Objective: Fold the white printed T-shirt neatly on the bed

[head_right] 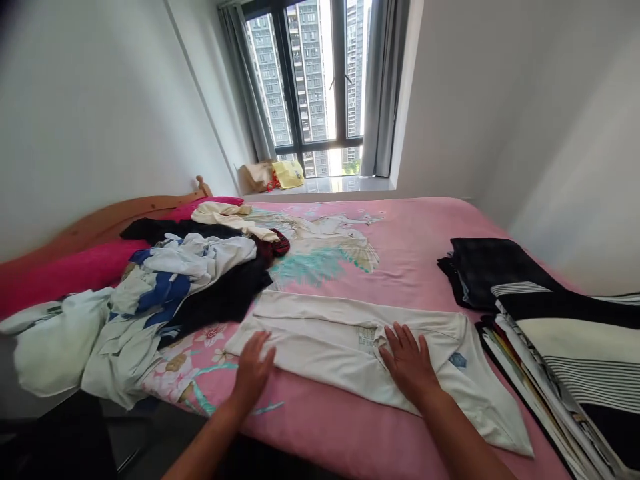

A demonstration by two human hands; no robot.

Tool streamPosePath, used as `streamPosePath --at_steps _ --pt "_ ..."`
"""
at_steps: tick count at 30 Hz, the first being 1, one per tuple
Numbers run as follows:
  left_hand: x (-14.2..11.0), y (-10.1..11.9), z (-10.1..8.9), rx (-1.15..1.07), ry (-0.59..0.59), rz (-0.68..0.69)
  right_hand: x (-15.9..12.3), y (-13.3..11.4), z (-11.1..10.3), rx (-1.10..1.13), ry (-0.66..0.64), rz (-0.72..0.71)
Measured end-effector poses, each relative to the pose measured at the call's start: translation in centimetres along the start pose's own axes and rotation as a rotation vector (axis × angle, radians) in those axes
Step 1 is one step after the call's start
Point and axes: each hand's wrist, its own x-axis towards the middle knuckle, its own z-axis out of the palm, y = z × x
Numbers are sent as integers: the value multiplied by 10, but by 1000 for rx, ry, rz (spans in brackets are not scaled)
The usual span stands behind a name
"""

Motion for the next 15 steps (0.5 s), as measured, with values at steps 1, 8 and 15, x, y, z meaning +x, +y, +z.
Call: streamPosePath --at_steps 1,8,15 --pt "17 -17 -5 79 -33 -118 -2 1 4 -3 27 -7" --pt "93 -67 -10 271 -276 -594 -4 5 5 173 240 -72" --pt "122 -89 7 253 -397 -694 -74 -6 -24 691 456 189"
